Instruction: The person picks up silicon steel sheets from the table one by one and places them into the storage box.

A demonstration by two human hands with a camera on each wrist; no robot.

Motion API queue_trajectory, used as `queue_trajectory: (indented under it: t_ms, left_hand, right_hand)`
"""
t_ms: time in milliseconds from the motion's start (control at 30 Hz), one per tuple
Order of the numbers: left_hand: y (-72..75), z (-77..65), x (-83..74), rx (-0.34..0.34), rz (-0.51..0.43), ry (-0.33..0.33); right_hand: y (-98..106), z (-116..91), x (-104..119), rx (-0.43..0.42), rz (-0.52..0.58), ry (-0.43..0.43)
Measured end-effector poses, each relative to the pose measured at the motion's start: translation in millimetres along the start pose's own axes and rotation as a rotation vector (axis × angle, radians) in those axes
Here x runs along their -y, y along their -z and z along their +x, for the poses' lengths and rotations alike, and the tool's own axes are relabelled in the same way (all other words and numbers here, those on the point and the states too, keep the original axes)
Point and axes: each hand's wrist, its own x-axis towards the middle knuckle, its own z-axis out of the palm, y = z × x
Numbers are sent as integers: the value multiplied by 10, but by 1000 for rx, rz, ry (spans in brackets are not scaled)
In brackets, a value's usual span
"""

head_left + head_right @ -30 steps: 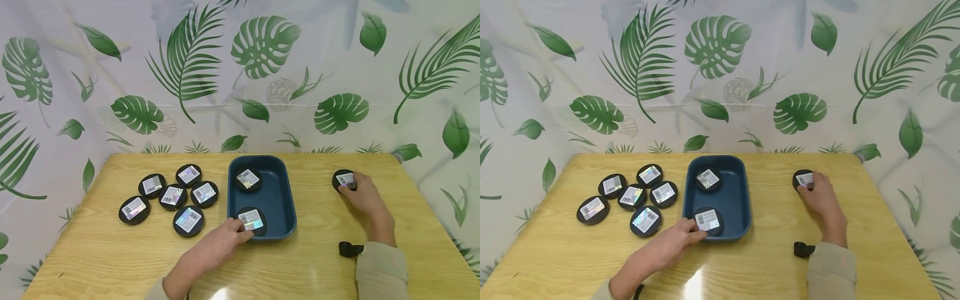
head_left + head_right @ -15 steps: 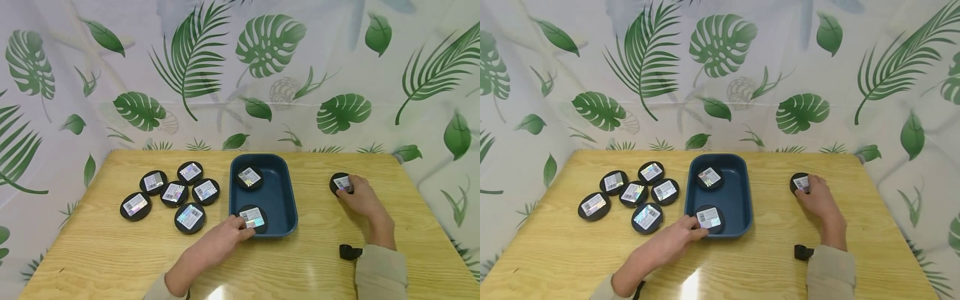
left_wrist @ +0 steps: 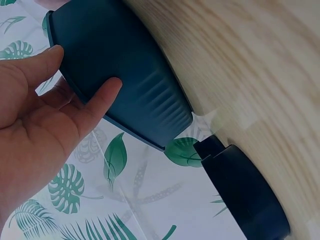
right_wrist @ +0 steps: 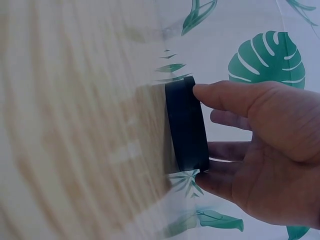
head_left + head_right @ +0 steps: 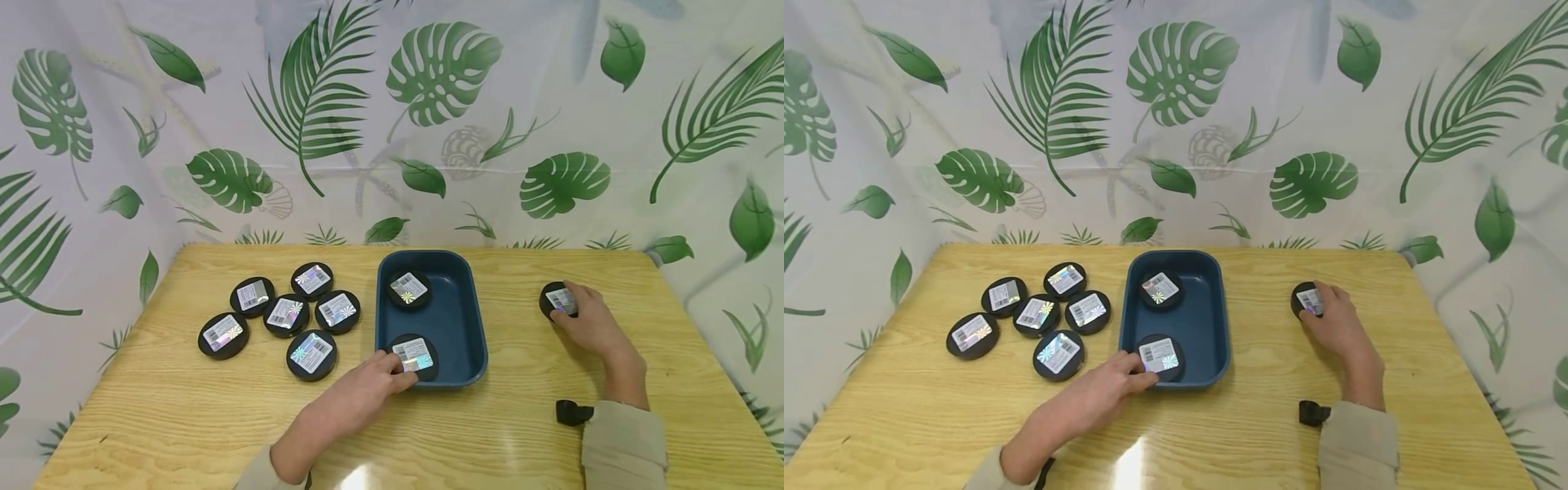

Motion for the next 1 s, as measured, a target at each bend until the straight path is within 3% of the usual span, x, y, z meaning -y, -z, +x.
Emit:
queue_trajectory:
  t_ms: [667,1000]
  left_hand:
    - [-4,-4,6,13,-7,13]
    - [5,-6,-3,31,-6,25]
  right_hand:
    - [-20,-14,45,-19,-21,-19]
    - [-34,26,-5,-6,-57,24]
